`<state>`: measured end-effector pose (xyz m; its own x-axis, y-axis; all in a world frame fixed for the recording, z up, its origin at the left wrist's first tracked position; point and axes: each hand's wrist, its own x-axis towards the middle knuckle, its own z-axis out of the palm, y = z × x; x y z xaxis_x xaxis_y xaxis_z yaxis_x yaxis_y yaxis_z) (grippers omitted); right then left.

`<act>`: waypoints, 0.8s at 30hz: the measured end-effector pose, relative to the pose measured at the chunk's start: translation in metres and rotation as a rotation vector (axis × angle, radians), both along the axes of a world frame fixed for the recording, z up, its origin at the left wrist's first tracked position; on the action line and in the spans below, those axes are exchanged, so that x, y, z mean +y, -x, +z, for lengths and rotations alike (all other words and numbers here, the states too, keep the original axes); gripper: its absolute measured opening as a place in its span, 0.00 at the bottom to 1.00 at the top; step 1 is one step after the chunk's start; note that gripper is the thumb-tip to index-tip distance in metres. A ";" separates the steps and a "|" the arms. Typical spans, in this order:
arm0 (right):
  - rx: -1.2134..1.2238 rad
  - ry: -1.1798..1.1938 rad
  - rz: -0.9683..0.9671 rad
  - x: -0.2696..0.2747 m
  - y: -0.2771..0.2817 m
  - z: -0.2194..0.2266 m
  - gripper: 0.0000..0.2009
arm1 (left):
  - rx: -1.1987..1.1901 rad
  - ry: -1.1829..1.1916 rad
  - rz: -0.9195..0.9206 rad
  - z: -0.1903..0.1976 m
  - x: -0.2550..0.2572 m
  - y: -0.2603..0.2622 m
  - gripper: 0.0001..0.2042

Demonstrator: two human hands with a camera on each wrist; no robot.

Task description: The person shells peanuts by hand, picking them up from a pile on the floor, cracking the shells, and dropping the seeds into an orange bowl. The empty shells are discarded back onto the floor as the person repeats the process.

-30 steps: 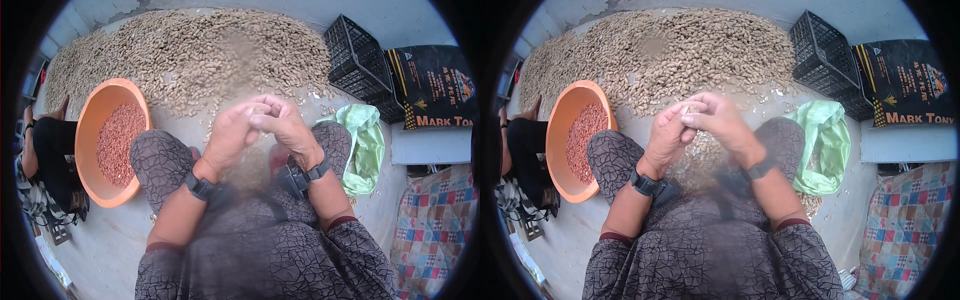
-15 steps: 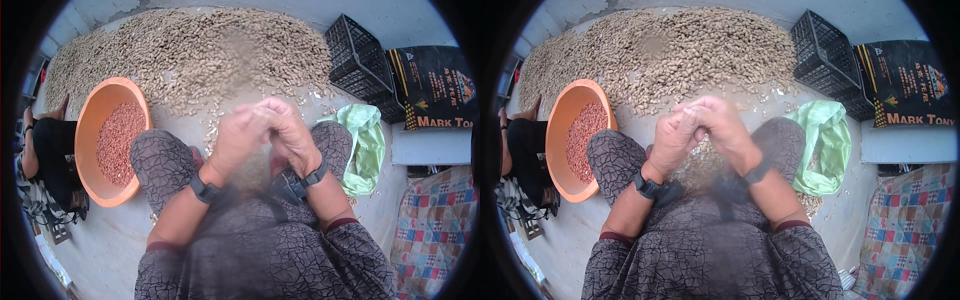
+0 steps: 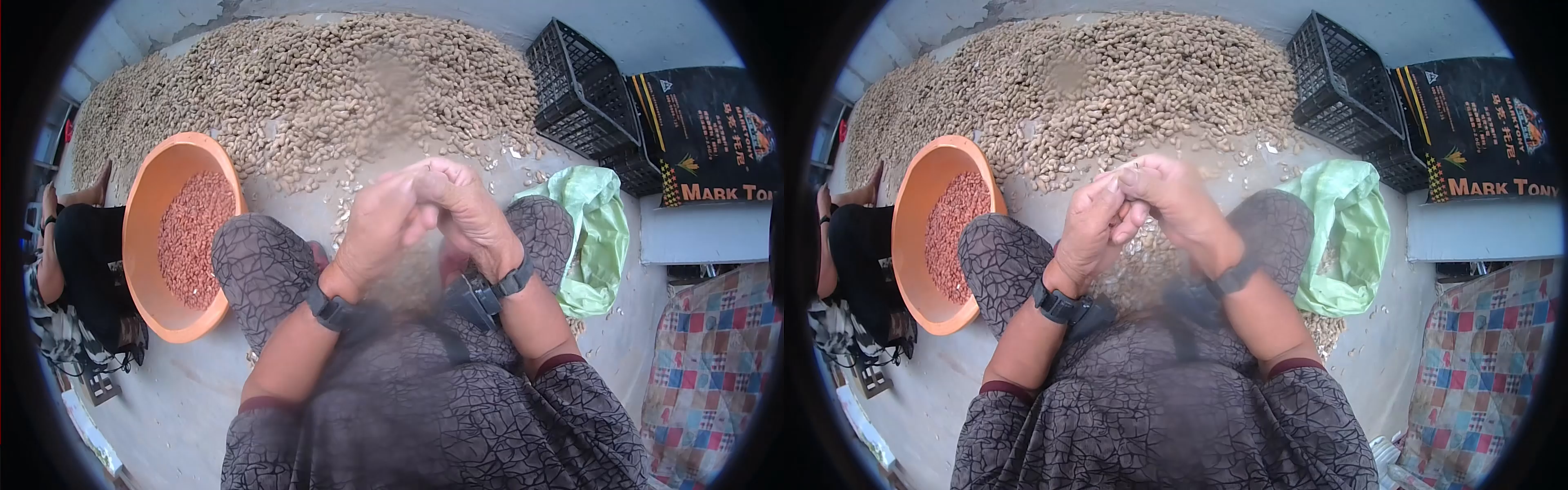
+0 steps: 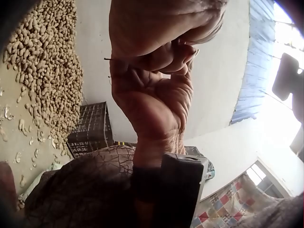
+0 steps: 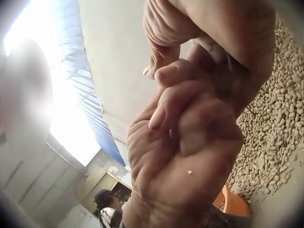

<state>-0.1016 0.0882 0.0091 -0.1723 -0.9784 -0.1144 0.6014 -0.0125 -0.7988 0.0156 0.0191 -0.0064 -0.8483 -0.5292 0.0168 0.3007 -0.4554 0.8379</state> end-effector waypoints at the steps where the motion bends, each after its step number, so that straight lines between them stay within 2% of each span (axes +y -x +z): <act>1: 0.066 -0.002 -0.032 -0.001 -0.003 0.000 0.13 | -0.048 -0.022 0.018 0.005 0.001 -0.001 0.15; 3: 0.077 -0.003 -0.021 -0.002 -0.005 -0.003 0.14 | -0.099 -0.045 0.037 0.005 0.001 -0.002 0.16; 5: 0.090 -0.005 -0.012 0.000 -0.005 -0.003 0.15 | -0.128 0.051 0.028 -0.001 -0.002 -0.003 0.16; 8: 0.102 0.012 0.010 0.001 -0.003 0.005 0.14 | -0.166 0.009 -0.006 0.005 -0.001 -0.005 0.16; 12: 0.123 -0.042 -0.011 0.000 -0.005 0.005 0.13 | -0.134 0.069 0.008 0.003 0.000 -0.005 0.15; 14: 0.150 -0.037 -0.048 -0.002 -0.005 -0.002 0.12 | -0.196 0.267 0.081 0.005 0.002 -0.005 0.15; 15: 0.144 -0.019 -0.040 -0.004 -0.004 -0.007 0.12 | -0.195 0.267 0.082 0.003 0.001 -0.006 0.15; 17: 0.142 0.000 -0.031 -0.005 -0.003 -0.008 0.13 | -0.059 -0.170 0.048 -0.002 -0.003 -0.005 0.15; 20: 0.247 -0.006 -0.011 -0.008 -0.008 -0.002 0.12 | 0.025 -0.282 0.038 -0.007 -0.010 -0.003 0.15; 22: 0.524 0.000 -0.300 -0.011 -0.013 0.003 0.11 | 0.000 -0.201 0.107 0.002 -0.011 -0.002 0.14; 24: 0.535 -0.040 -0.262 -0.007 -0.005 0.009 0.11 | -0.027 -0.120 0.172 0.006 -0.009 0.000 0.13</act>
<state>-0.0963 0.0816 0.0182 -0.4513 -0.8922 0.0184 0.0967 -0.0694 -0.9929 0.0157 0.0102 -0.0003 -0.7443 -0.6634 -0.0763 0.3614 -0.4962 0.7894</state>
